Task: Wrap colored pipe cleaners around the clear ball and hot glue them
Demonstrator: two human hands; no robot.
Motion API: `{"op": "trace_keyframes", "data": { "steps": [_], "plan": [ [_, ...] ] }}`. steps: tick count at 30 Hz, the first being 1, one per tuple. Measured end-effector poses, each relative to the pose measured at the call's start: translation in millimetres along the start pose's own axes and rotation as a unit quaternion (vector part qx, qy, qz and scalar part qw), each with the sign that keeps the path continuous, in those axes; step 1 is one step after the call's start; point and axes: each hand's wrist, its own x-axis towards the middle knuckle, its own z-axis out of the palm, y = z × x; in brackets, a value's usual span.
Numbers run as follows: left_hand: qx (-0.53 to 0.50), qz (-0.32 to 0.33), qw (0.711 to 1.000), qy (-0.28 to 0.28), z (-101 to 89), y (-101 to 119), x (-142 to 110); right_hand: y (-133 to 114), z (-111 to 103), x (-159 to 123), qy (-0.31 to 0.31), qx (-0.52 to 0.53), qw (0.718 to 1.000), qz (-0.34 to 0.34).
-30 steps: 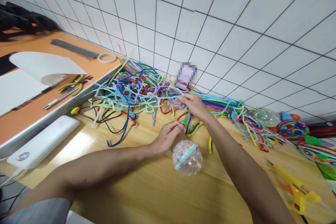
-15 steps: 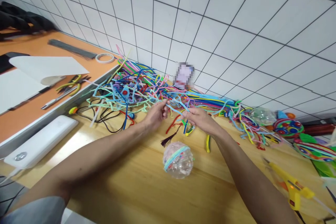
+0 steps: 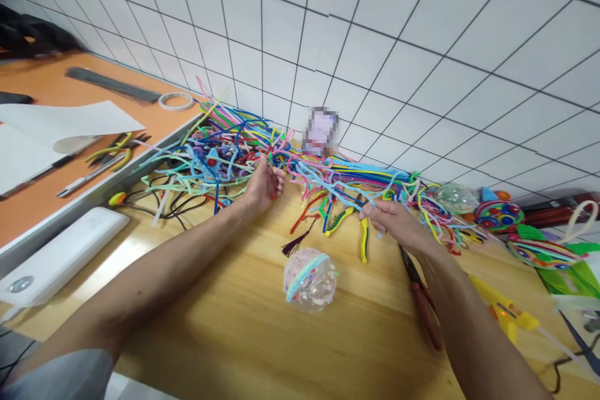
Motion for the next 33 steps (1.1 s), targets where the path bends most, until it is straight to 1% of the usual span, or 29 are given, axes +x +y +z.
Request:
{"op": "trace_keyframes", "data": {
  "steps": [2, 6, 7, 10, 12, 15, 18, 19, 21, 23, 24, 25, 27, 29, 31, 33],
  "plan": [
    [0.028, -0.004, 0.999, -0.046, 6.7, -4.2, -7.7, 0.6, 4.6, 0.8, 0.006, 0.007, 1.0, -0.005],
    [0.094, 0.039, 0.982, -0.159, 19.1, -16.8, -25.2, -5.6, 22.9, 8.5, -0.006, 0.031, 0.999, -0.027],
    [0.098, 0.03, 0.978, -0.183, 20.7, -18.9, -28.4, -8.7, 28.2, 11.0, -0.011, 0.037, 0.999, -0.031],
    [0.115, -0.033, 0.962, -0.247, 21.6, -20.9, -33.1, -18.6, 41.9, 18.4, -0.035, 0.055, 0.997, -0.045],
    [0.128, -0.055, 0.955, -0.263, 20.5, -19.8, -33.4, -23.3, 47.0, 24.0, -0.055, 0.07, 0.995, -0.051],
    [0.131, -0.05, 0.957, -0.254, 19.1, -19.1, -32.4, -26.1, 49.1, 33.6, -0.059, 0.088, 0.993, -0.06],
    [0.129, -0.041, 0.963, -0.233, 18.8, -19.9, -30.4, -28.1, 49.1, 42.6, -0.055, 0.08, 0.993, -0.073],
    [0.121, -0.051, 0.964, -0.229, 18.8, -19.7, -29.2, -29.7, 49.5, 44.8, -0.061, 0.071, 0.993, -0.077],
    [0.082, -0.101, 0.964, -0.231, 18.1, -17.8, -25.7, -34.8, 51.5, 47.0, -0.094, 0.037, 0.991, -0.091],
    [0.024, -0.156, 0.959, -0.234, 16.3, -14.9, -21.3, -41.9, 55.0, 45.6, -0.131, -0.025, 0.984, -0.117],
    [-0.004, -0.169, 0.959, -0.229, 15.0, -13.6, -19.1, -45.8, 57.1, 43.3, -0.137, -0.066, 0.979, -0.14],
    [-0.024, -0.166, 0.962, -0.217, 13.5, -12.7, -17.0, -49.5, 59.3, 40.2, -0.13, -0.108, 0.971, -0.17],
    [-0.039, -0.135, 0.974, -0.18, 10.5, -12.6, -13.6, -55.9, 63.0, 32.1, -0.091, -0.175, 0.951, -0.238],
    [-0.036, -0.098, 0.984, -0.143, 8.1, -14.4, -11.4, -59.1, 64.4, 23.5, -0.06, -0.203, 0.935, -0.283],
    [-0.027, -0.074, 0.989, -0.125, 7.1, -16.7, -10.5, -58.5, 62.5, 16.9, -0.048, -0.204, 0.937, -0.279],
    [-0.021, -0.069, 0.989, -0.128, 7.6, -18.3, -10.4, -54.5, 57.6, 13.9, -0.044, -0.194, 0.95, -0.239]
  ]
}}
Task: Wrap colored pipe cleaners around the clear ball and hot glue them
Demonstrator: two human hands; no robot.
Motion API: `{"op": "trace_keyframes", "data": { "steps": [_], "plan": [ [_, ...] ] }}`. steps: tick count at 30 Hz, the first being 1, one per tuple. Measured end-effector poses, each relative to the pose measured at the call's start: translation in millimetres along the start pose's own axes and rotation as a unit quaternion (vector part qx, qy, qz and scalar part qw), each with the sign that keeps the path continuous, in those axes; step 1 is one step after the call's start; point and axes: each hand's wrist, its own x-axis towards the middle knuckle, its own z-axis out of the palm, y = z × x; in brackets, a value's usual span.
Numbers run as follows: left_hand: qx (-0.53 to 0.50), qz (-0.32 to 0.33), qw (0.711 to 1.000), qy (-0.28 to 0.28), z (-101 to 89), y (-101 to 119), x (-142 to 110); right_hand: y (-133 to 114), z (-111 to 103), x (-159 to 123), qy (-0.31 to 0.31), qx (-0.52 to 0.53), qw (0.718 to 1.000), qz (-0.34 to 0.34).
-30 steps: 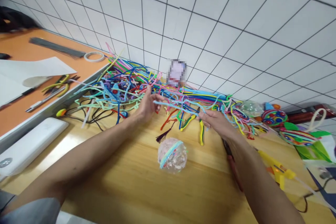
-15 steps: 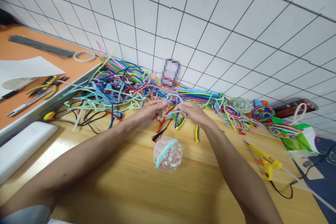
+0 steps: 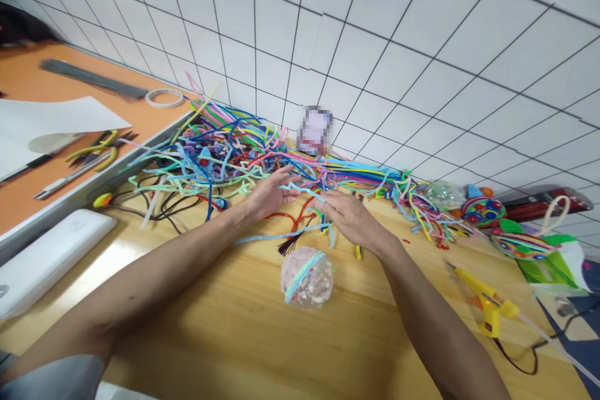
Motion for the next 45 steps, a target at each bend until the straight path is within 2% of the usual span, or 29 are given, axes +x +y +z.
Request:
{"op": "trace_keyframes", "data": {
  "steps": [3, 6, 10, 13, 16, 19, 22, 25, 27, 30, 33, 35, 38, 42, 45],
  "plan": [
    [0.015, -0.016, 0.999, -0.024, 1.9, -0.1, 0.8, 11.2, -5.6, -3.8, 0.0, 0.056, 0.997, 0.062],
    [0.074, -0.032, 0.995, -0.066, 2.5, 0.2, 1.6, 22.0, -10.9, -4.2, 0.019, 0.11, 0.99, 0.085],
    [0.183, 0.008, 0.975, -0.129, 1.5, -2.9, -1.3, 31.7, -18.3, -6.7, 0.07, 0.146, 0.978, 0.132],
    [0.23, 0.033, 0.96, -0.154, 1.0, -4.8, -5.8, 37.6, -25.2, -14.1, 0.102, 0.17, 0.965, 0.171],
    [0.283, 0.06, 0.942, -0.172, 0.7, -5.1, -9.2, 44.0, -31.2, -24.7, 0.136, 0.179, 0.96, 0.169],
    [0.35, 0.098, 0.911, -0.196, 0.8, -6.2, -11.3, 50.4, -36.2, -36.3, 0.168, 0.197, 0.95, 0.173],
    [0.428, 0.135, 0.863, -0.23, 2.2, -8.7, -13.6, 54.4, -44.8, -47.8, 0.172, 0.202, 0.945, 0.19],
    [0.508, 0.172, 0.809, -0.242, 3.5, -11.6, -15.9, 54.4, -59.0, -58.2, 0.125, 0.137, 0.965, 0.183],
    [0.544, 0.19, 0.783, -0.235, 3.0, -14.1, -16.6, 51.9, -68.7, -63.6, 0.087, 0.076, 0.978, 0.172],
    [0.579, 0.209, 0.757, -0.219, -0.5, -19.0, -15.5, 47.9, -76.9, -68.3, 0.067, 0.025, 0.984, 0.165],
    [0.589, 0.226, 0.752, -0.192, -5.4, -23.6, -13.1, 50.8, -72.5, -69.8, 0.124, 0.078, 0.977, 0.157],
    [0.581, 0.233, 0.76, -0.172, -7.7, -25.3, -11.8, 58.2, -62.5, -69.9, 0.202, 0.176, 0.951, 0.157],
    [0.551, 0.236, 0.786, -0.15, -8.2, -26.5, -12.3, 71.1, -41.5, -68.1, 0.298, 0.326, 0.883, 0.161],
    [0.492, 0.217, 0.834, -0.127, -7.0, -29.1, -14.3, 76.4, -13.9, -60.6, 0.386, 0.463, 0.785, 0.145],
    [0.448, 0.195, 0.866, -0.106, -7.5, -32.2, -13.1, 72.8, 1.3, -53.7, 0.423, 0.531, 0.722, 0.133]
  ]
}}
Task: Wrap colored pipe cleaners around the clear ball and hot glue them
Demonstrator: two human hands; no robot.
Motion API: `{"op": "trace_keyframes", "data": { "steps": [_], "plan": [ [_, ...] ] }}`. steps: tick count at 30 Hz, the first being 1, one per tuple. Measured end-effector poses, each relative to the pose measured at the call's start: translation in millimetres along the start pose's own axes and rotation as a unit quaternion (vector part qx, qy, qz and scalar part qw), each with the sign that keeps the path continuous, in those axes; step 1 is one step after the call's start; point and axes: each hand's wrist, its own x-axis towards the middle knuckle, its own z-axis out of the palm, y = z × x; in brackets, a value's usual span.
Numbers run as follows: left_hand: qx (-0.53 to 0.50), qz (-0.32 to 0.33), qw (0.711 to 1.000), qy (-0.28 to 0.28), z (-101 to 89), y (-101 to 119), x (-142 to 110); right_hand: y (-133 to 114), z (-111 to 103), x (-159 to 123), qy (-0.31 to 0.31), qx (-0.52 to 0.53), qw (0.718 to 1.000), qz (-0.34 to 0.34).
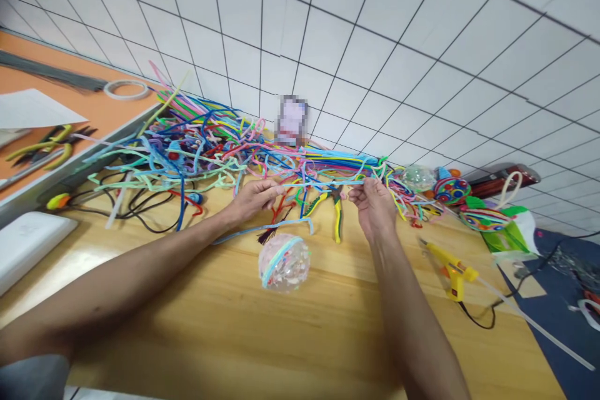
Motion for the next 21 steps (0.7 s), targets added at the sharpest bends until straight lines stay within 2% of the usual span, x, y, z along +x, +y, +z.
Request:
{"op": "trace_keyframes", "data": {
  "steps": [4, 11, 17, 21],
  "plan": [
    [-0.047, -0.032, 0.998, 0.017, 1.4, -2.4, 2.2, 10.1, 7.6, -4.9, 0.037, 0.063, 0.997, -0.004],
    [-0.05, -0.045, 0.998, 0.017, 1.9, -1.8, 3.5, 12.7, 5.2, -7.3, 0.06, 0.085, 0.995, 0.002],
    [0.021, 0.024, 0.999, -0.041, 2.7, 0.7, -1.7, -7.1, -17.7, -1.3, 0.09, 0.053, 0.993, 0.057],
    [0.041, 0.069, 0.995, -0.061, 2.7, 7.7, -4.6, -16.5, -19.0, -1.9, 0.108, 0.102, 0.987, 0.066]
  ]
}}
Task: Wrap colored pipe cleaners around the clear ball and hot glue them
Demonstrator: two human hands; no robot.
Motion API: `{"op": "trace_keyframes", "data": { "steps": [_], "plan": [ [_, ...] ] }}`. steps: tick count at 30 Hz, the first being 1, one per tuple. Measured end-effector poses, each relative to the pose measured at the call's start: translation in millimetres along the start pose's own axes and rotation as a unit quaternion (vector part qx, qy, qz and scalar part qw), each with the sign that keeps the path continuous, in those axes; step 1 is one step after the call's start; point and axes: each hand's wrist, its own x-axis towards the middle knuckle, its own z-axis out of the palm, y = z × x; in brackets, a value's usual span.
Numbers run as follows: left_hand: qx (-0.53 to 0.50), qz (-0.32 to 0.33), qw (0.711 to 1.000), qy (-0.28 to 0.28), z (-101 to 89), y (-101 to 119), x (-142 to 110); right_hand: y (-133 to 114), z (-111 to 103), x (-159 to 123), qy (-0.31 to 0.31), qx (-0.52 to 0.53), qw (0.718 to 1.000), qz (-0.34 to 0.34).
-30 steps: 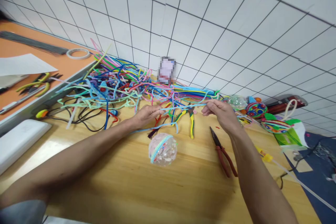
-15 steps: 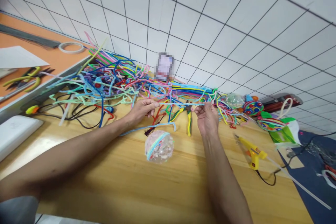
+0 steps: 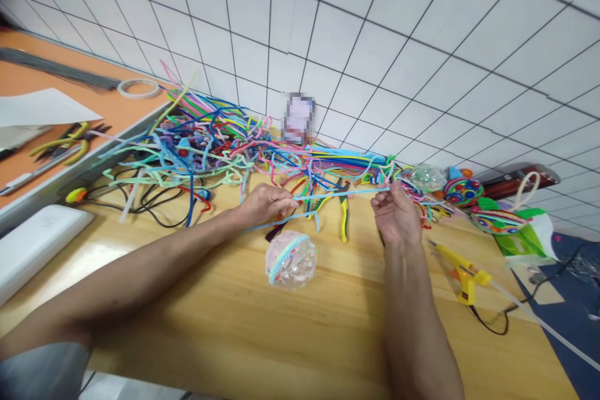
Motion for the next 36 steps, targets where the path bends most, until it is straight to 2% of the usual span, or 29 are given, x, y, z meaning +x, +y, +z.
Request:
{"op": "trace_keyframes", "data": {
  "steps": [3, 7, 14, 18, 23, 25, 29, 32, 36],
  "plan": [
    [-0.006, 0.0, 1.0, 0.026, -0.8, 4.6, -0.2, 3.0, 8.1, -5.5, -0.019, 0.021, 0.999, -0.018],
    [-0.045, -0.035, 0.998, 0.039, 0.1, 6.8, 0.9, 9.2, 13.3, -9.7, -0.025, -0.006, 0.999, -0.042],
    [-0.114, -0.103, 0.987, 0.048, 5.7, 2.6, 5.0, 12.2, 1.5, -4.6, -0.029, -0.047, 0.994, -0.092],
    [-0.117, -0.111, 0.985, 0.058, 7.1, -0.1, 5.9, 13.2, 1.0, -3.6, -0.016, -0.044, 0.995, -0.088],
    [-0.08, -0.078, 0.993, 0.047, 4.8, 4.2, 2.8, 8.6, 5.6, -9.0, 0.0, 0.013, 0.997, -0.08],
    [-0.037, -0.049, 0.998, 0.026, 3.5, 7.9, 0.3, 5.3, 5.2, -10.2, 0.0, 0.02, 0.996, -0.083],
    [0.061, 0.005, 0.997, -0.037, 4.3, 15.2, -4.3, 2.2, -0.6, -6.4, 0.013, -0.019, 0.995, -0.102],
    [0.096, 0.026, 0.994, -0.052, 5.1, 18.1, -4.4, 4.2, -4.2, -2.3, 0.035, -0.058, 0.99, -0.121],
    [0.103, 0.05, 0.992, -0.056, 1.8, 19.6, -1.2, 3.8, -1.6, -2.1, 0.037, -0.013, 0.996, -0.076]
  ]
}}
